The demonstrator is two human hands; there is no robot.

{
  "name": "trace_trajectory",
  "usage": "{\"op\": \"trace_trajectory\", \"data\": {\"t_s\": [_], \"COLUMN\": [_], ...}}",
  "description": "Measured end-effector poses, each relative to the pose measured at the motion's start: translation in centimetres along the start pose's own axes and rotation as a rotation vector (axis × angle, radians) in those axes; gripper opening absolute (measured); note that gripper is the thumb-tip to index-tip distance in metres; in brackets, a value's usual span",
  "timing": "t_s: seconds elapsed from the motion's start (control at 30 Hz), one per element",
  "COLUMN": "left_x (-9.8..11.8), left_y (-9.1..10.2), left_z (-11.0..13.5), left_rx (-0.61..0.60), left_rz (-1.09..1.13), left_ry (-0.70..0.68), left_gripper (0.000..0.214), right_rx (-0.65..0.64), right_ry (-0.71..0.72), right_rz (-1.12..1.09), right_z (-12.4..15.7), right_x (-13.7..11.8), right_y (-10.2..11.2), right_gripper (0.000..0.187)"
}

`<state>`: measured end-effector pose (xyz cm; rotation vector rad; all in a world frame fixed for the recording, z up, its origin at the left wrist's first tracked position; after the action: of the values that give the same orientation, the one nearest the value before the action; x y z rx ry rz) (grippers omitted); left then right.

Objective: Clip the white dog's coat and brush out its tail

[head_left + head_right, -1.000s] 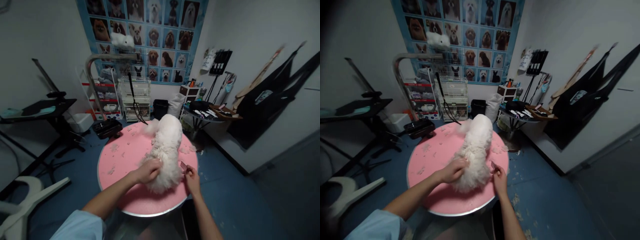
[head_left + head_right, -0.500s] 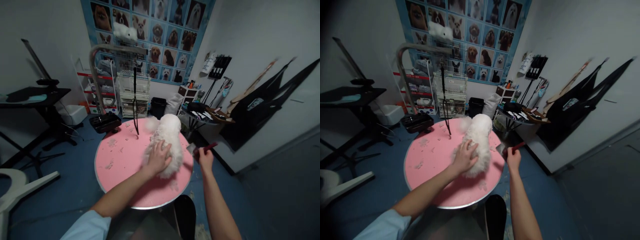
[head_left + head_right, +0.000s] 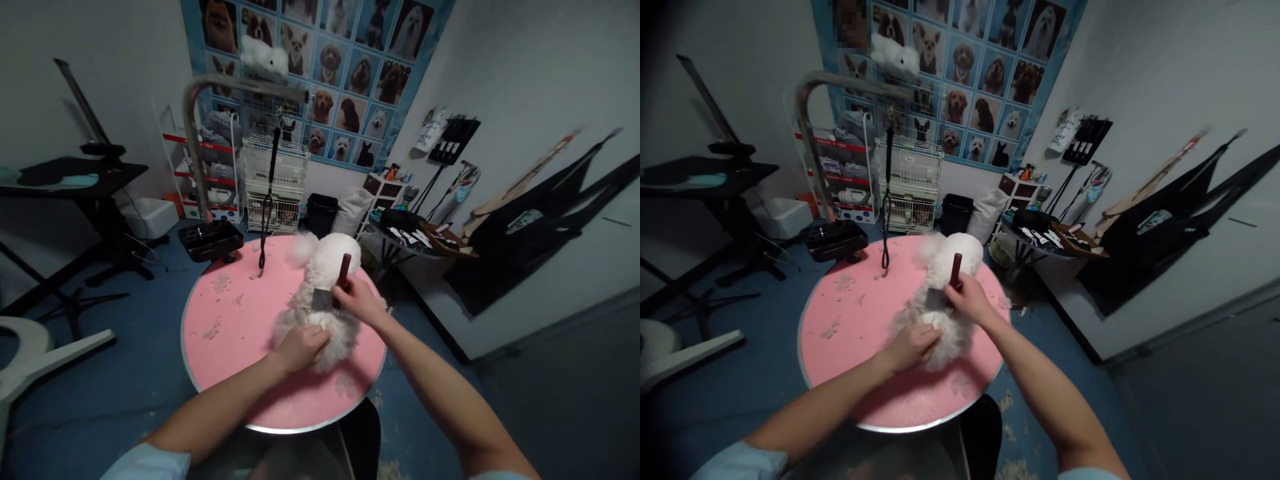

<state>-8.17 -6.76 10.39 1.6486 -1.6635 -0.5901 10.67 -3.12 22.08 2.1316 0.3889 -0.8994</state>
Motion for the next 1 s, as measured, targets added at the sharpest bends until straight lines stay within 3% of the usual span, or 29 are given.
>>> {"op": "trace_trajectory", "data": {"t_s": [0.03, 0.13, 0.17, 0.27, 0.3, 0.43, 0.47, 0.57, 0.6, 0.73, 0.87, 0.9, 1.0], "left_x": [0.0, -0.1, -0.1, -0.4, -0.6, -0.8, -0.8, -1.1, -1.3, -1.4, -1.5, -1.6, -1.8], "left_y": [0.0, 0.0, 0.0, -0.1, -0.1, 0.2, 0.3, 0.6, 0.8, 1.3, 1.1, 0.9, 0.3], "left_z": [0.0, 0.0, 0.1, 0.2, 0.2, 0.4, 0.5, 0.4, 0.4, 0.2, 0.4, 0.5, 0.8], "left_rx": [-0.013, -0.031, -0.032, -0.042, -0.046, -0.037, -0.029, -0.003, 0.006, 0.039, 0.04, 0.036, 0.042], "left_rz": [-0.002, 0.006, 0.012, 0.004, -0.004, -0.005, 0.0, -0.007, -0.013, 0.0, 0.027, 0.033, 0.057], "left_ry": [0.005, 0.017, 0.012, 0.016, 0.028, 0.034, 0.025, 0.04, 0.054, 0.056, 0.061, 0.067, 0.071], "left_gripper": [0.022, 0.022, 0.021, 0.02, 0.02, 0.02, 0.02, 0.019, 0.02, 0.02, 0.022, 0.023, 0.024], "right_rx": [0.004, 0.319, 0.323, -0.054, -0.111, 0.138, 0.133, -0.133, -0.159, 0.128, -0.153, -0.122, 0.19], "right_ry": [-0.008, -0.11, -0.106, 0.014, 0.024, -0.052, -0.035, 0.059, 0.072, 0.042, 0.137, 0.133, 0.041], "right_rz": [0.013, 0.061, 0.056, 0.042, 0.05, 0.071, 0.066, 0.126, 0.169, 0.192, 0.273, 0.336, 0.349], "right_z": [-0.1, -0.3, -0.4, -0.6, -0.3, 0.0, 0.2, 0.8, 0.9, 0.7, 0.1, -0.3, -0.6], "right_x": [0.3, 1.6, 1.6, 0.4, 0.2, 0.5, 0.2, -0.8, -1.0, -1.0, -1.6, -1.5, -0.9], "right_y": [-0.2, 2.8, 2.7, -1.9, -2.8, -0.9, -1.1, -4.6, -5.1, -2.6, -4.9, -4.4, -0.5], "right_gripper": [0.018, 0.02, 0.022, 0.019, 0.017, 0.017, 0.018, 0.016, 0.015, 0.019, 0.016, 0.015, 0.019]}}
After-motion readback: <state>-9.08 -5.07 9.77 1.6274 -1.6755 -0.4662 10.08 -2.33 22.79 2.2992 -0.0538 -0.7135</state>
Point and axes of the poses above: each hand's wrist, its own z-axis away from the middle knuckle, its own y-axis out of the back of the hand, x = y × z, the point moved 10 cm from there along -z, towards the middle knuckle, and after that the axes turned 5 degrees about z, right-handed, at the moved point
